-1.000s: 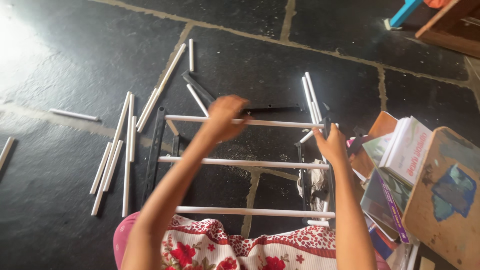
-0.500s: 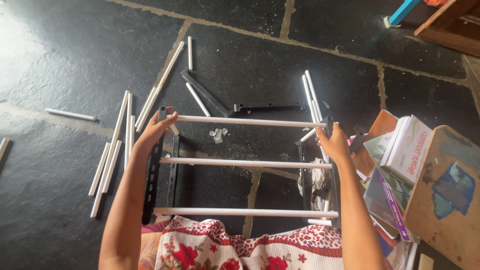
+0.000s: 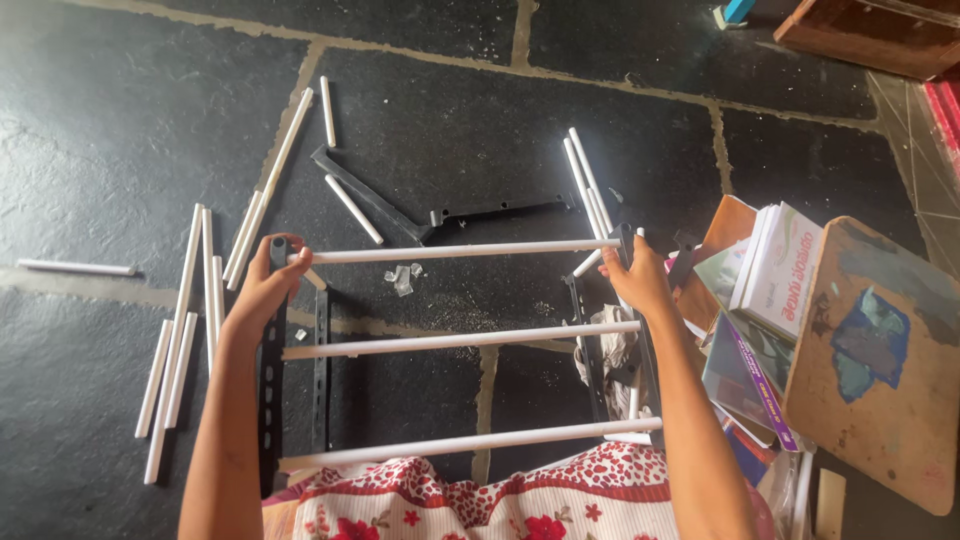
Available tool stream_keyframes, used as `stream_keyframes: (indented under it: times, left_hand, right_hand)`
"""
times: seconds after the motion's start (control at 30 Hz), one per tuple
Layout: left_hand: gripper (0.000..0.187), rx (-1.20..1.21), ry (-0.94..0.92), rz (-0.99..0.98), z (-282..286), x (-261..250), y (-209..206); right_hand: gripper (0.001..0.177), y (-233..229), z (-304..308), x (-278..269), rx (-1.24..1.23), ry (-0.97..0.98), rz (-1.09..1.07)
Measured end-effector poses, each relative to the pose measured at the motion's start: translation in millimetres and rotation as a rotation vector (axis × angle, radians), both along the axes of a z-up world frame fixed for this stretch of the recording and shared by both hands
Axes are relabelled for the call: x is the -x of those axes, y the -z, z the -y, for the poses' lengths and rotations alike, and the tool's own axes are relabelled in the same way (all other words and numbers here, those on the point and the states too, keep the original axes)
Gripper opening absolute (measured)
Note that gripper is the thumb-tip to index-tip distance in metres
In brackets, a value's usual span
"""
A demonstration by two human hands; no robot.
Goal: The person assembles a white metal frame by inserting white rods into black side rails. They sit on the floor, picking up rods and connecting them to the rails to form a ladder-like structure. The person adjusts the rods to ensure they fit securely into the slots.
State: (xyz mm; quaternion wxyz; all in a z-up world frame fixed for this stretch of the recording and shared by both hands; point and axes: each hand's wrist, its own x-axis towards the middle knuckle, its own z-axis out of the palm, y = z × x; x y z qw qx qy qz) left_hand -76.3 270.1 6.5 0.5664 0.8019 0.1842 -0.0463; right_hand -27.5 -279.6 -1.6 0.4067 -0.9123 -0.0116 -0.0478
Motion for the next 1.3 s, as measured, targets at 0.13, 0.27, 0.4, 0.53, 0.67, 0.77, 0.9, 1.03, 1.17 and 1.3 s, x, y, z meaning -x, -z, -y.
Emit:
stream_keyframes:
  times: [0.13, 0.27, 0.4, 0.53, 0.67, 0.77, 0.9, 1.03, 1.17, 1.3]
  left_hand:
    - [0.051, -0.015, -0.011, -0.009, 2, -4, 6]
    - [0.063, -0.009, 0.007, 0.007, -2, -4, 2]
    - [0.072, 0.092, 0.001, -0.032, -6, -3, 8]
    - [0.081, 0.173, 0.011, -0.052, -22, -3, 18]
    - [0.083, 0.172, 0.044, -0.032, -24, -4, 19]
    - [0.080, 0.123, 0.043, -0.067, -21, -3, 5]
    - [0.075, 0.180, 0.065, -0.076, -23, -10, -5]
    - [0.073, 0.173, 0.086, -0.053, -23, -24, -12]
    - [0.072, 0.107, 0.111, -0.041, -14, -33, -11]
    - [0.078, 0.200, 0.128, -0.058, -15, -40, -5]
  right_hand:
    - [0.034, 8, 3, -9, -0.024, 0.025, -0.056]
    - [0.036, 26, 13, -7, -0.171, -0.014, -0.041]
    - [0.046, 51, 35, -18, -0.397, 0.010, -0.116]
    - [0.085, 45, 59, -26, -0.101, 0.166, -0.166]
    - [0.076, 30, 52, -22, -0.156, 0.206, -0.219]
    - [0.078, 33, 50, -25, -0.214, 0.163, -0.101]
    - [0.071, 39, 63, -37, -0.359, 0.241, -0.176]
    - [0.061, 42, 63, -51, -0.274, 0.267, -0.075]
    - [0.062, 50, 60, -71, -0.153, 0.319, 0.020]
    - [0.074, 80, 67, -100, -0.219, 0.296, 0.050]
